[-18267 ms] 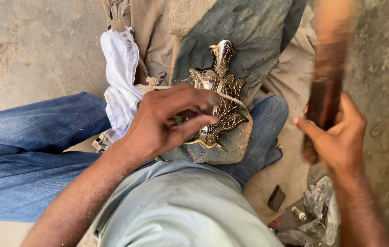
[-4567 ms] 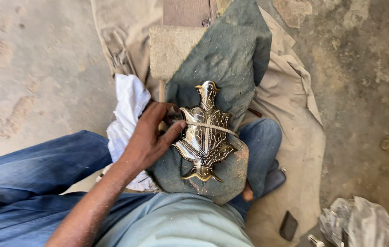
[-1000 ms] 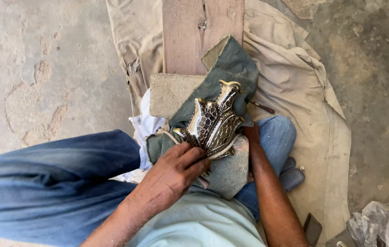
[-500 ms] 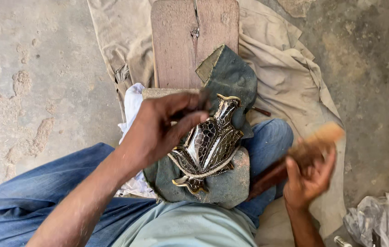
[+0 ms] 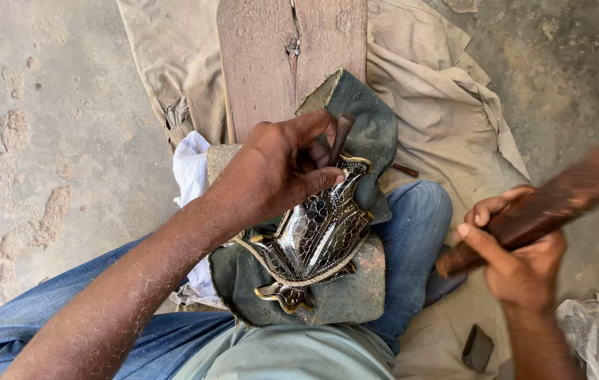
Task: The person uses a hammer and chisel to emboss a decorative pattern on a metal object. They repeatedly strike the chisel along the surface, repositioning the object and adjusting the chisel as needed.
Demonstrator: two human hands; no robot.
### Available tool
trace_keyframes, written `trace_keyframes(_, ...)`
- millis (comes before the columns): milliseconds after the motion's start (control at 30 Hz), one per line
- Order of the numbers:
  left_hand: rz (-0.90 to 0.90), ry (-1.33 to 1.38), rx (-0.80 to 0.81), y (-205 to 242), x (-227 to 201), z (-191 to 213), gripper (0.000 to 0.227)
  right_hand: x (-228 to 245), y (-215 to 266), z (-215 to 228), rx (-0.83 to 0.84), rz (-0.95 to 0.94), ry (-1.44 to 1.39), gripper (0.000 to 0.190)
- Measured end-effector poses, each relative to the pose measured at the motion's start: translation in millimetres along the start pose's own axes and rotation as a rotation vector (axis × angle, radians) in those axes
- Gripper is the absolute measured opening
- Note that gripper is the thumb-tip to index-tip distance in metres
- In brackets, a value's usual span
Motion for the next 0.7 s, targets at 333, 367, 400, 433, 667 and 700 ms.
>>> trace_keyframes(333, 0.023, 0.019, -0.006, -2.6, 0.2, -0.9, 0.042, 101.0, -101.1, -19.1, 0.152, -0.181, 1.225, 0.034)
trace_keyframes(367, -0.023, -0.036, -0.026, -2.6, -0.5, -0.8, 0.043, 104.8, -104.4, -23.2, 0.162, -0.173, 1.17, 0.032)
trace_keyframes(400, -0.024, -0.023, -0.031, -1.9, 0.4, -1.0, 0.046, 109.9, -109.1, -28.0, 0.176, -0.161, 1.118, 0.031)
trace_keyframes(433, -0.025, -0.009, -0.035, -1.0, 1.3, -0.9, 0.049, 114.3, -114.0, -33.9, 0.191, -0.15, 1.065, 0.029)
trace_keyframes(667, -0.124, -0.061, -0.009, -1.4, -2.5, -2.3, 0.045, 126.0, -135.7, -45.5, 0.42, -0.382, 1.329, 0.041)
trace_keyframes(700, -0.093, -0.067, 0.013, -4.1, -2.1, -1.3, 0.044, 128.3, -136.4, -44.2, 0.324, -0.282, 1.106, 0.041)
Point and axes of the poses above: each hand's wrist, its own y-axis away from the middle knuckle, its own z-axis out of the back of the hand, x = y × z, the point moved 3 cm from there along -y, towards the middle knuckle, and after that the axes turned 11 degrees about x, right-handed, at the moved point
